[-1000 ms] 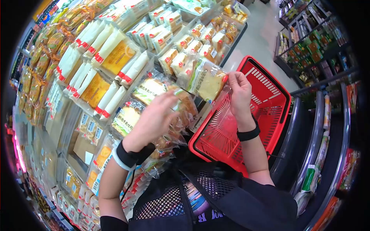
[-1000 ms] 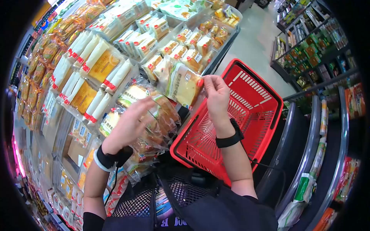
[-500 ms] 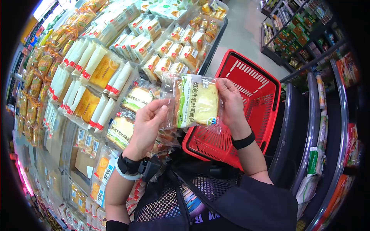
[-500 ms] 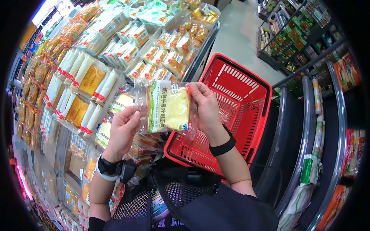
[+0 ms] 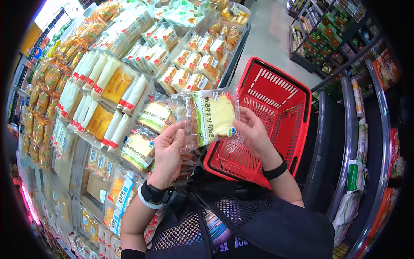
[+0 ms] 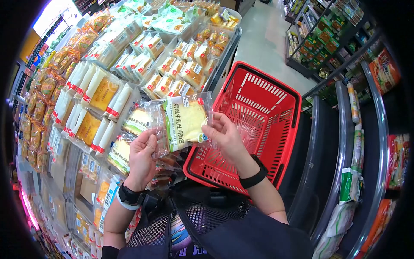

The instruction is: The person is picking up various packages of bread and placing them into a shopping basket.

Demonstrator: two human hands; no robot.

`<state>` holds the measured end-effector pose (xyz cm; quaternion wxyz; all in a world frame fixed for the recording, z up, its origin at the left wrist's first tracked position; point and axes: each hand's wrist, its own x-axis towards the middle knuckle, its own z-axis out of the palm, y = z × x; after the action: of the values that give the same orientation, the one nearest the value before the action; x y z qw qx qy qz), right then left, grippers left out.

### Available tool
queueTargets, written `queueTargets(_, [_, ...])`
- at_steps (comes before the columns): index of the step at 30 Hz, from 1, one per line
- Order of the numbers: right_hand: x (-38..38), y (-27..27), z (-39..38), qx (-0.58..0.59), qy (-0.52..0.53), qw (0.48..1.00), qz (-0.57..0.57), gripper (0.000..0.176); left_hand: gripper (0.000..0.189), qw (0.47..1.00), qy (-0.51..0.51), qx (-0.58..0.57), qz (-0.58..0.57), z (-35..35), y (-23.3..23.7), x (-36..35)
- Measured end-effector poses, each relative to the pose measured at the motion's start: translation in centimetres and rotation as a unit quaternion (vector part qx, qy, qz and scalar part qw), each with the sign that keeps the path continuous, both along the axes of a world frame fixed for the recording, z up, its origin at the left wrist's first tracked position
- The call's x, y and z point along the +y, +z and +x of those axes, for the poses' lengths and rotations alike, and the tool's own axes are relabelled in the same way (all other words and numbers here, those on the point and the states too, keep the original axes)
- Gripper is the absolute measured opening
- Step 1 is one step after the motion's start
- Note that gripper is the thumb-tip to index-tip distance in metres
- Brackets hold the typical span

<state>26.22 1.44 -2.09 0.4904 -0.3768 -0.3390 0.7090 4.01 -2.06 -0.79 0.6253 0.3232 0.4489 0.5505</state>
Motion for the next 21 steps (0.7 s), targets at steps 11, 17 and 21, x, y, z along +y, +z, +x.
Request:
queueTargets(11, [-1.8,-0.4,0.3,-0.009,0.034,0.988,0.148,0.06,0.028,0.992,0.02,0.041,0.118,-1.4,1.2,-1.4])
queueTargets(17, [-1.7,-1.9,0.6,0.02,0.08,0.971,0.224,0.051,0.03,0.899,-0.016,0.304,0.315,-2.2,1.6,-2.8])
queueTargets(21, [-1.7,-0.9,0.4,0.003,0.083,0.975,0.207,0.044,0.032,0.894,-0.012,0.297,0.336,-2.2,1.6,-3.5])
